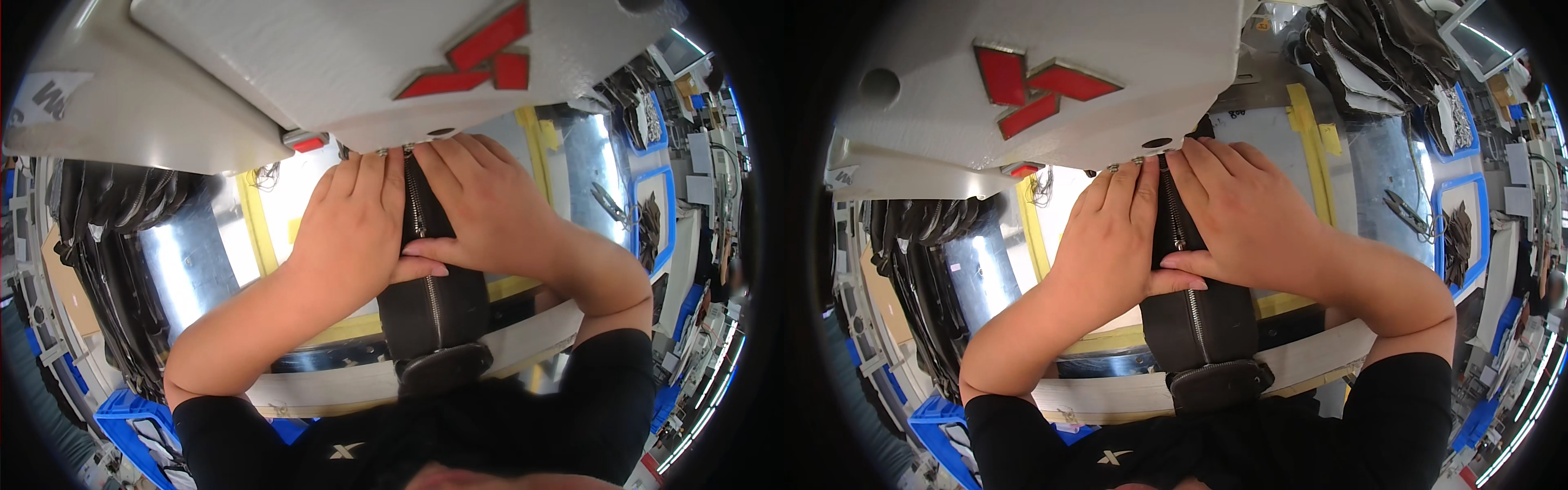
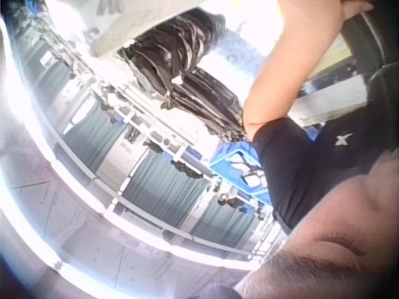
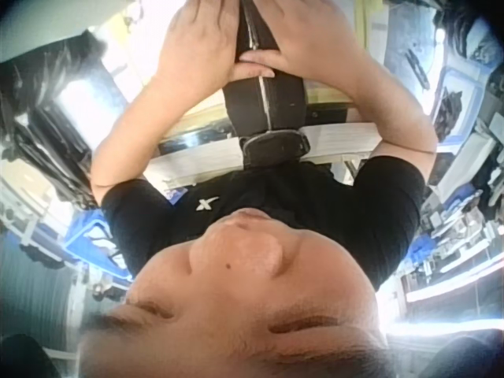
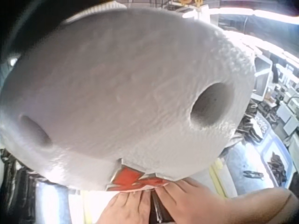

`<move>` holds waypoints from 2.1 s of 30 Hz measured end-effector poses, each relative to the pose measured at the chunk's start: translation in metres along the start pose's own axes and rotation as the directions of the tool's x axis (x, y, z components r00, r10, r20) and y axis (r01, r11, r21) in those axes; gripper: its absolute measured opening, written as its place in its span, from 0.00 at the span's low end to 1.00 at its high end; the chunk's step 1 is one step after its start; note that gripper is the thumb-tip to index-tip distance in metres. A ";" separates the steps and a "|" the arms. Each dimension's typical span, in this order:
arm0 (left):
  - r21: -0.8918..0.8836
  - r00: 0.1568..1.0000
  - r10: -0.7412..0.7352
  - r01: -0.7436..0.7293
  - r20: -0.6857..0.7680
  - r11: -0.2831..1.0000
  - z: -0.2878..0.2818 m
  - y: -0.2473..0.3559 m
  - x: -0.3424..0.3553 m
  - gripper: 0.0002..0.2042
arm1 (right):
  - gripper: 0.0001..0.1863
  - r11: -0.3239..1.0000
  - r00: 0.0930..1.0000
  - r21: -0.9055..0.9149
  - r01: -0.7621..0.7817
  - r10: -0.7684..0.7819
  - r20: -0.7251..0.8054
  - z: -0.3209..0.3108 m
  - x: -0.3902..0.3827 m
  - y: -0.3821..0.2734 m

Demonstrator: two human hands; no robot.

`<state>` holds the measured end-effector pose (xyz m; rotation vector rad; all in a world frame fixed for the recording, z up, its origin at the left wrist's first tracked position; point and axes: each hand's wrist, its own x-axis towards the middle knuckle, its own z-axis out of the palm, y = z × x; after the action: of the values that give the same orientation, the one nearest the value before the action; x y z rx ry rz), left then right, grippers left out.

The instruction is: Using an industrial sewing machine to stitch leather components and attach a lining.

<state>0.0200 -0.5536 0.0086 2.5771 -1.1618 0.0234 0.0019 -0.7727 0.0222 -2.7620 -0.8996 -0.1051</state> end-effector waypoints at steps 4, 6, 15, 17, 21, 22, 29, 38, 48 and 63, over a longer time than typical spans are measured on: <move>0.009 1.000 0.008 -0.008 -0.020 1.000 -0.001 0.000 0.002 0.62 | 0.49 1.000 1.000 -0.021 0.016 -0.016 -0.013 -0.003 0.002 0.001; 0.049 1.000 0.003 -0.003 -0.005 0.999 -0.004 0.001 0.004 0.59 | 0.49 1.000 1.000 -0.018 0.014 -0.015 -0.008 -0.003 0.002 0.001; 0.084 1.000 0.011 -0.011 0.002 0.996 -0.004 0.000 0.005 0.60 | 0.49 0.999 1.000 -0.038 0.003 -0.004 -0.015 -0.001 0.001 0.001; 0.078 1.000 0.021 -0.022 0.008 0.997 -0.006 0.001 0.006 0.60 | 0.49 0.999 1.000 -0.037 0.002 -0.003 -0.015 0.000 0.001 0.001; 0.096 0.999 0.033 -0.031 -0.020 0.995 -0.005 0.002 0.005 0.59 | 0.49 1.000 1.000 -0.028 -0.008 0.008 -0.001 -0.001 0.000 0.000; 0.097 0.999 0.033 -0.031 -0.020 0.995 -0.005 0.002 0.005 0.59 | 0.49 0.999 1.000 -0.036 0.002 -0.002 -0.011 0.000 0.001 0.000; 0.089 1.000 0.011 -0.014 0.027 0.996 -0.007 0.004 0.005 0.60 | 0.49 0.999 1.000 -0.043 0.016 -0.017 -0.023 -0.001 -0.002 0.001; 0.033 0.998 0.003 -0.005 0.061 0.999 -0.008 -0.001 0.006 0.64 | 0.27 0.983 0.987 0.111 0.147 -0.153 0.046 -0.007 -0.005 0.002; 0.120 0.988 0.031 -0.049 0.150 0.992 -0.013 -0.003 0.003 0.70 | 0.08 0.918 0.886 0.246 0.311 -0.373 0.274 -0.013 -0.017 -0.021; 0.131 0.989 0.015 -0.035 0.147 0.991 -0.015 0.003 0.004 0.69 | 0.21 0.553 0.512 -0.068 -0.830 0.711 -0.482 -0.102 -0.133 0.230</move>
<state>0.0223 -0.5538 0.0242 2.7196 -1.2850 -0.0859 0.0303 -1.0541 0.0563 -2.9300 0.5815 -0.6618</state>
